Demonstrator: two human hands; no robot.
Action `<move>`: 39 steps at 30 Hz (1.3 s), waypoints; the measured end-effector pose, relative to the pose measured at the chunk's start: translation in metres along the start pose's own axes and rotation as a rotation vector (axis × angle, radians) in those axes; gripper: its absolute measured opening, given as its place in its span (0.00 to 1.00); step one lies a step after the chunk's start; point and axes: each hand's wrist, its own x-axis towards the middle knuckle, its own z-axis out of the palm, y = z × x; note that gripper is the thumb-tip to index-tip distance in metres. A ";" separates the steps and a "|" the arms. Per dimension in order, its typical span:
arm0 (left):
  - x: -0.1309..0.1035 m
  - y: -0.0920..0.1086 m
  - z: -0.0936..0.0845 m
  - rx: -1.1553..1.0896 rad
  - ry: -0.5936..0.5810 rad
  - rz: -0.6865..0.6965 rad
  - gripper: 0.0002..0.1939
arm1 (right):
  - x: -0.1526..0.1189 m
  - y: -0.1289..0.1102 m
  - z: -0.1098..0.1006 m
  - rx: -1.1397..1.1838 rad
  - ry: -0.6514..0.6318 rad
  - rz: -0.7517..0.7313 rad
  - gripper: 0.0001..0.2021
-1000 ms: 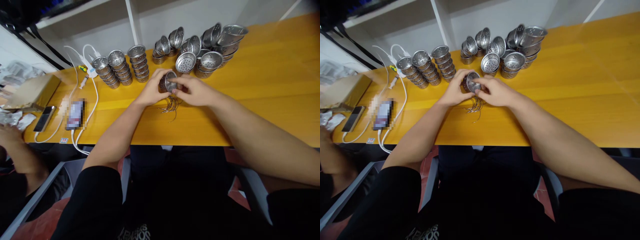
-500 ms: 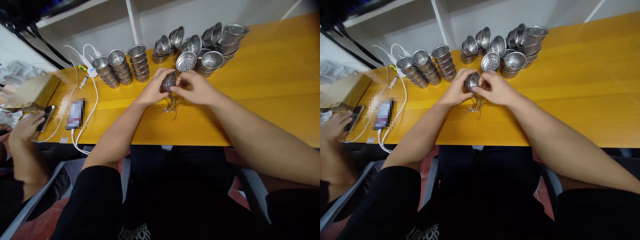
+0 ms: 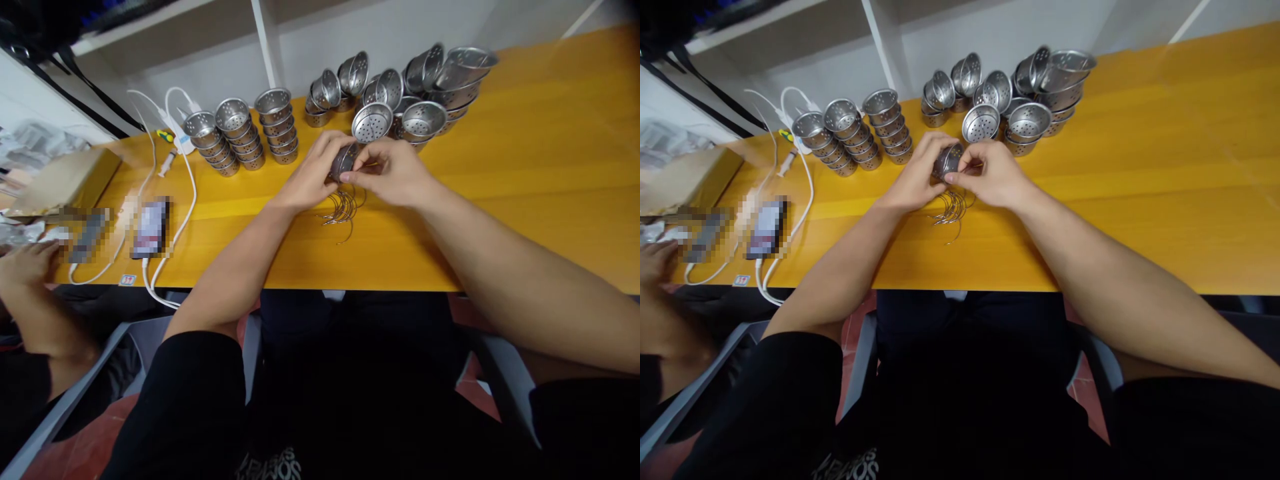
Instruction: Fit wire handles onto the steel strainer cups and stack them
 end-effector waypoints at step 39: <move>-0.016 -0.065 0.009 -0.035 0.104 -0.368 0.49 | 0.001 -0.002 -0.024 -0.284 -0.063 -0.058 0.25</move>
